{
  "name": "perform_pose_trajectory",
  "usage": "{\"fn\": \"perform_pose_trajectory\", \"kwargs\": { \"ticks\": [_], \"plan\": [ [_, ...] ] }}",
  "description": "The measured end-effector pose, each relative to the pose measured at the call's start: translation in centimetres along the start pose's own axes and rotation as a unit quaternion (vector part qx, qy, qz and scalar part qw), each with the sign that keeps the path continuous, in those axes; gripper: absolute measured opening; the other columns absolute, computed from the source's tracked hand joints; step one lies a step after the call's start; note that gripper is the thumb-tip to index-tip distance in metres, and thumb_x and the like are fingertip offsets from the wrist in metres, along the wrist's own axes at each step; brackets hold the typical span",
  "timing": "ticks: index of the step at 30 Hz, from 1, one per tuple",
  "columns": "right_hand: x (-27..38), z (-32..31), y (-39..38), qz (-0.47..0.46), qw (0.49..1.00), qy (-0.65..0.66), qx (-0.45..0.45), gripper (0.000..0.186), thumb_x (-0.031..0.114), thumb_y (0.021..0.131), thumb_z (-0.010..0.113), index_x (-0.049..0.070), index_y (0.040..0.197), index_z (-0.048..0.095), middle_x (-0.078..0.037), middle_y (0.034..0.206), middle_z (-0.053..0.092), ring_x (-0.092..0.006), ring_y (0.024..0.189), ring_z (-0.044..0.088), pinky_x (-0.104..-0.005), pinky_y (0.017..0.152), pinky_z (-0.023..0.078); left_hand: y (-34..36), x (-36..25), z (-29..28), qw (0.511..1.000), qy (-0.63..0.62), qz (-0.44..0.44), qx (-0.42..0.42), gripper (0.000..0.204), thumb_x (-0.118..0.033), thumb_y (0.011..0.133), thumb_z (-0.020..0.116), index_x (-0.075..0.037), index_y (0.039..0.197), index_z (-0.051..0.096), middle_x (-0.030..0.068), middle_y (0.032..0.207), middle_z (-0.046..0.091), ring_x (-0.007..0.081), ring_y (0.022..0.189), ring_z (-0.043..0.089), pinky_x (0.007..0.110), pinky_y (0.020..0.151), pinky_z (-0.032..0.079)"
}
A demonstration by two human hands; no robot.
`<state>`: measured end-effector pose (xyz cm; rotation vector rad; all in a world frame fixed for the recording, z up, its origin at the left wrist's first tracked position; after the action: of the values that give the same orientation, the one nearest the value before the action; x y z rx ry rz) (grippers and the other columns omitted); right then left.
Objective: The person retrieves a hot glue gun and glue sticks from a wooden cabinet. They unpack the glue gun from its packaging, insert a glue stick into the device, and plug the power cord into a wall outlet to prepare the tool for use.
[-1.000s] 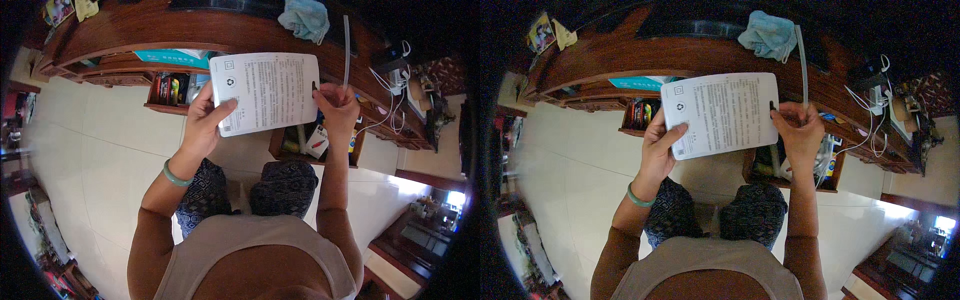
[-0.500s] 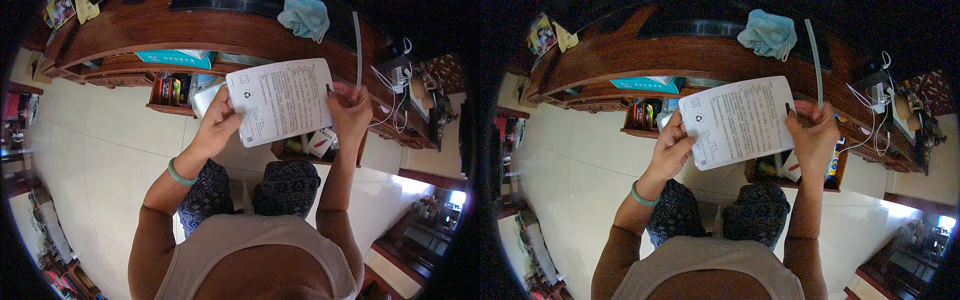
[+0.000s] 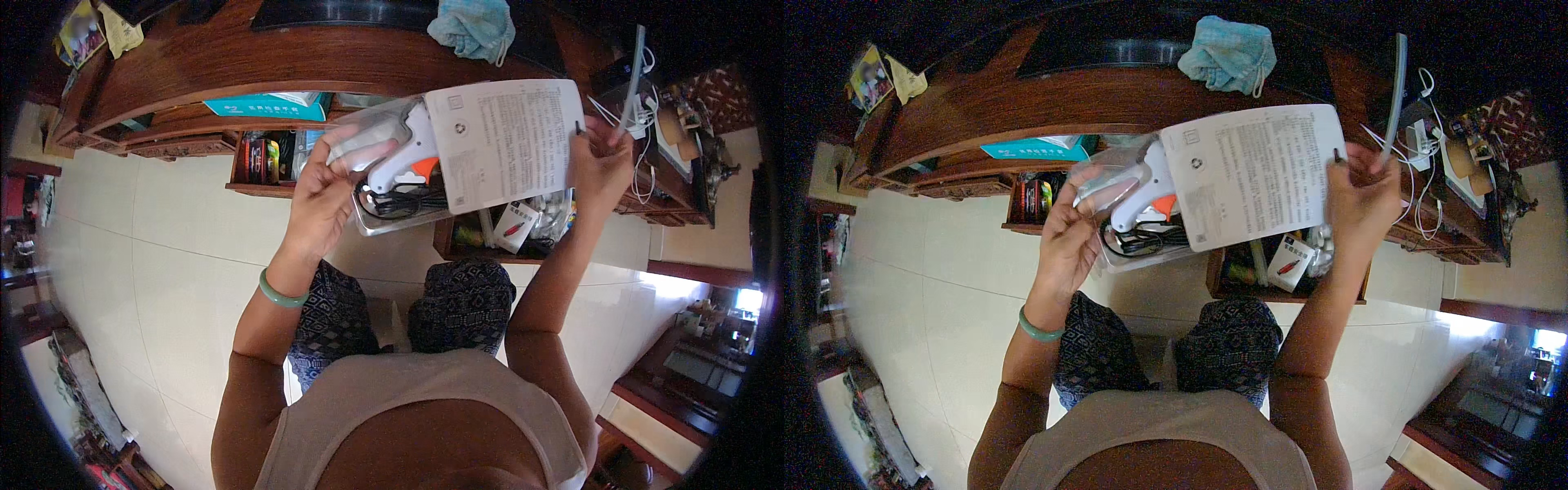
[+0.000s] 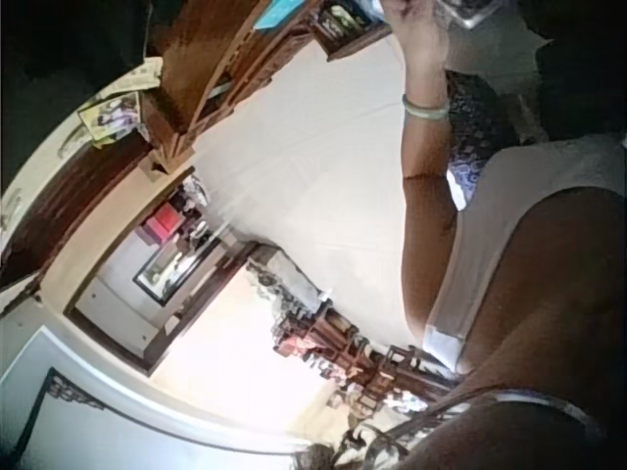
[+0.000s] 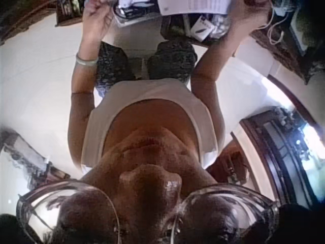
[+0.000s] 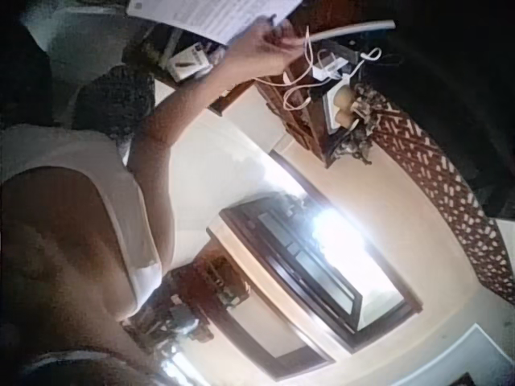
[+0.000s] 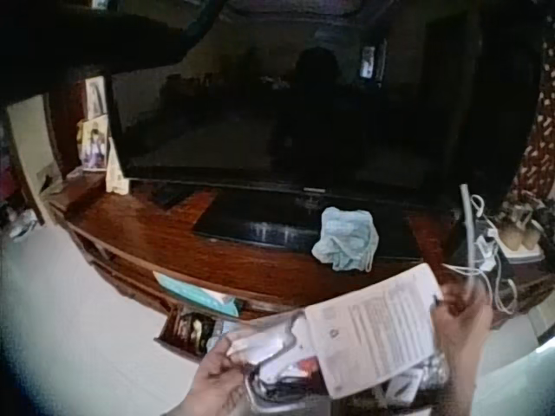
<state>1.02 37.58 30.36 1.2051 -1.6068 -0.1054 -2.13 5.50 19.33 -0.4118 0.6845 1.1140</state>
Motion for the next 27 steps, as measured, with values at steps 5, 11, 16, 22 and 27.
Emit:
{"fn": "perform_pose_trajectory", "kwargs": {
  "ticks": [5,11,16,22,27],
  "plan": [
    [-2.1,-1.6,3.1,-0.012,0.999,0.038,0.002,0.023,-0.003,0.075,0.061,0.005,0.078,0.04,-0.01,0.091,0.065,-0.0094,0.077,0.052,-0.024,0.074,0.044,0.1,-0.2,-0.5,0.999,0.025,-0.003,-0.02,0.057,0.012,0.078,0.037,-0.006,0.132,0.033,0.0211,0.127,0.049,0.0225,0.106,0.056,0.026,0.074,0.052],
    [-6.5,-6.3,5.7,-0.037,0.991,0.098,-0.09,0.025,-0.007,0.077,0.058,0.007,0.08,0.036,-0.015,0.098,0.063,-0.0144,0.085,0.056,-0.0246,0.076,0.045,0.0,-1.8,-3.9,0.998,0.021,0.036,-0.053,0.058,0.017,0.071,0.037,-0.004,0.125,0.041,0.0249,0.123,0.051,0.0215,0.099,0.06,0.021,0.065,0.053],
    [-7.2,-5.8,0.0,0.046,0.986,0.125,-0.103,0.022,-0.01,0.079,0.054,0.006,0.082,0.039,-0.013,0.1,0.062,-0.0165,0.089,0.057,-0.0282,0.081,0.046,-0.8,-1.5,-5.3,0.99,-0.106,0.005,-0.097,0.063,0.007,0.068,0.039,-0.004,0.13,0.038,0.0213,0.129,0.045,0.018,0.095,0.059,0.019,0.063,0.056],
    [-14.7,-4.3,-10.2,0.126,0.99,0.047,-0.037,0.015,-0.004,0.08,0.054,0.004,0.085,0.043,-0.011,0.094,0.06,-0.0143,0.078,0.053,-0.0245,0.071,0.044,-0.6,-0.2,-2.8,0.972,-0.223,-0.046,-0.05,0.073,0.005,0.067,0.043,-0.008,0.138,0.031,0.0152,0.129,0.043,0.021,0.101,0.055,0.032,0.094,0.046],
    [-19.2,-5.2,-14.9,0.181,0.981,-0.071,0.003,0.017,0.004,0.081,0.059,0.002,0.092,0.046,-0.013,0.092,0.061,-0.0243,0.076,0.057,-0.0333,0.071,0.046,-0.3,0.9,-1.3,0.984,-0.161,-0.071,-0.012,0.078,0.006,0.067,0.046,-0.011,0.141,0.028,0.0178,0.137,0.037,0.0344,0.126,0.038,0.057,0.103,0.032]
  ]
}}
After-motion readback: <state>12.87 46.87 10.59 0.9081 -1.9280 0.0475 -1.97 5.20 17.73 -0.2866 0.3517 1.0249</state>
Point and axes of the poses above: each hand's wrist, its own y-axis towards the middle knuckle, its own z-axis out of the palm, x = y × z, the point moved 10 cm from there along y, towards the middle knuckle
